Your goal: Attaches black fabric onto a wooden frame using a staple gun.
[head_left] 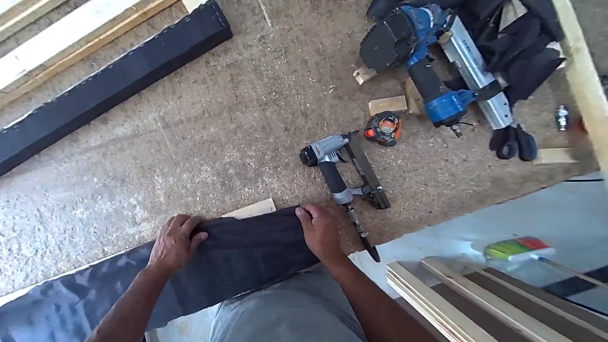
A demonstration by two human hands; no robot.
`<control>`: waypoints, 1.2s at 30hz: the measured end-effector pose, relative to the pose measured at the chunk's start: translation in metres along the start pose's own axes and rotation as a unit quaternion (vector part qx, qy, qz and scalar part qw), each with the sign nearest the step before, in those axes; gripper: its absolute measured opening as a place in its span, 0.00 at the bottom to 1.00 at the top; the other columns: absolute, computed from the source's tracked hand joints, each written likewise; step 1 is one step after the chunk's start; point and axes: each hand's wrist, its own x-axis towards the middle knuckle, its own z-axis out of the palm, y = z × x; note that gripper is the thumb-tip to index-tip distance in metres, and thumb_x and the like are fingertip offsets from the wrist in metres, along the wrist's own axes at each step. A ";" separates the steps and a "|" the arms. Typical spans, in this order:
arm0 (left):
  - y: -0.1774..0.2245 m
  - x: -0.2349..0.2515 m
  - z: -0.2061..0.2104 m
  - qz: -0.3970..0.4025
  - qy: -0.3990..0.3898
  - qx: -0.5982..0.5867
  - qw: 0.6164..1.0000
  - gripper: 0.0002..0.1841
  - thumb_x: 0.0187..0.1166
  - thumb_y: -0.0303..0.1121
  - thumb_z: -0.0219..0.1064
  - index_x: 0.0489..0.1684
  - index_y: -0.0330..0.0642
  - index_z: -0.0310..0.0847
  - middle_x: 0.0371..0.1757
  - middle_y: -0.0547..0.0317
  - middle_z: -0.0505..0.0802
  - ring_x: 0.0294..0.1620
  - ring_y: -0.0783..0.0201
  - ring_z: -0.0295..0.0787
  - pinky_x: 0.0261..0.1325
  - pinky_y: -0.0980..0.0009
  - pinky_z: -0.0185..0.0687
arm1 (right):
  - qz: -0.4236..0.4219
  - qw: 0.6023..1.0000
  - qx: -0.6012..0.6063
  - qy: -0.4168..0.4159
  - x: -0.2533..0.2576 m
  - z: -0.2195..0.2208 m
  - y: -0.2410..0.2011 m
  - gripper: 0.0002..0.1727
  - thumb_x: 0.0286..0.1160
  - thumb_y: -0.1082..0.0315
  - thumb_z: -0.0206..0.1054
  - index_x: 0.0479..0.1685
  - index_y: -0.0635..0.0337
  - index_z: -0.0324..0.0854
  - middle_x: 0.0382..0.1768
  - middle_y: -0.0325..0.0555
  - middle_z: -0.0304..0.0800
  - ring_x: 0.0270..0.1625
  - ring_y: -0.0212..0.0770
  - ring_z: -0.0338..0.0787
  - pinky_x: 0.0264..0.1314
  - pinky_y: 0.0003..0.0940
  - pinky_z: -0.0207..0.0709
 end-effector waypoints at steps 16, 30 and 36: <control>0.017 0.007 0.023 0.091 0.151 -0.049 0.983 0.17 0.82 0.38 0.58 0.58 0.55 0.92 0.57 0.52 0.91 0.60 0.47 0.87 0.60 0.45 0.81 | 0.051 0.998 -0.029 0.033 0.026 0.007 -0.004 0.18 0.89 0.52 0.60 0.49 0.55 0.90 0.39 0.48 0.93 0.44 0.48 0.92 0.50 0.56 0.84; 0.021 0.017 0.033 0.152 0.119 -0.137 0.972 0.20 0.79 0.27 0.56 0.51 0.60 0.96 0.66 0.65 0.92 0.68 0.58 0.85 0.72 0.53 0.79 | -0.160 0.971 -0.165 0.063 0.025 -0.007 -0.020 0.30 0.83 0.44 0.61 0.79 0.52 0.78 0.72 0.54 0.83 0.74 0.58 0.82 0.73 0.59 0.76; 0.020 0.017 0.033 0.150 0.111 -0.139 0.973 0.21 0.78 0.27 0.55 0.51 0.60 0.96 0.66 0.66 0.92 0.68 0.58 0.85 0.72 0.54 0.80 | -0.185 0.962 -0.179 -0.090 0.060 0.002 -0.023 0.25 0.79 0.53 0.69 0.77 0.38 0.81 0.62 0.49 0.86 0.68 0.55 0.82 0.68 0.56 0.78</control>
